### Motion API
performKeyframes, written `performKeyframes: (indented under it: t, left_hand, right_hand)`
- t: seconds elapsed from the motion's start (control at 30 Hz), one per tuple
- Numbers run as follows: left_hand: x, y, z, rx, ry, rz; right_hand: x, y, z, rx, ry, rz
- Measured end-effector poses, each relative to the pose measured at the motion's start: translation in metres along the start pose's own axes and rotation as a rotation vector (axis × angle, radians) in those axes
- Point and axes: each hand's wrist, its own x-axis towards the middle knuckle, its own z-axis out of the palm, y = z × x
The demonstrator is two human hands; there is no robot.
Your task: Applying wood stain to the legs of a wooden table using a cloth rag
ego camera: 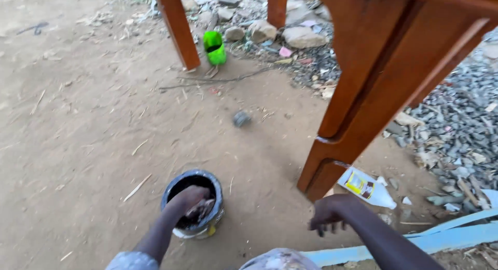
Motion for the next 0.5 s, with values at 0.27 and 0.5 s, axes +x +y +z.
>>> performKeyframes:
  t: [0.27, 0.5]
  left_hand:
    - [-0.093, 0.187, -0.156, -1.600, -0.003, -0.493]
    - [-0.112, 0.459, -0.270, -1.326, 0.183, 0.442]
  right_hand:
    - [0.009, 0.193, -0.071, 0.413, 0.279, 0.158]
    - [-0.129, 0.168, -0.066, 0.382, 1.152, -0.152]
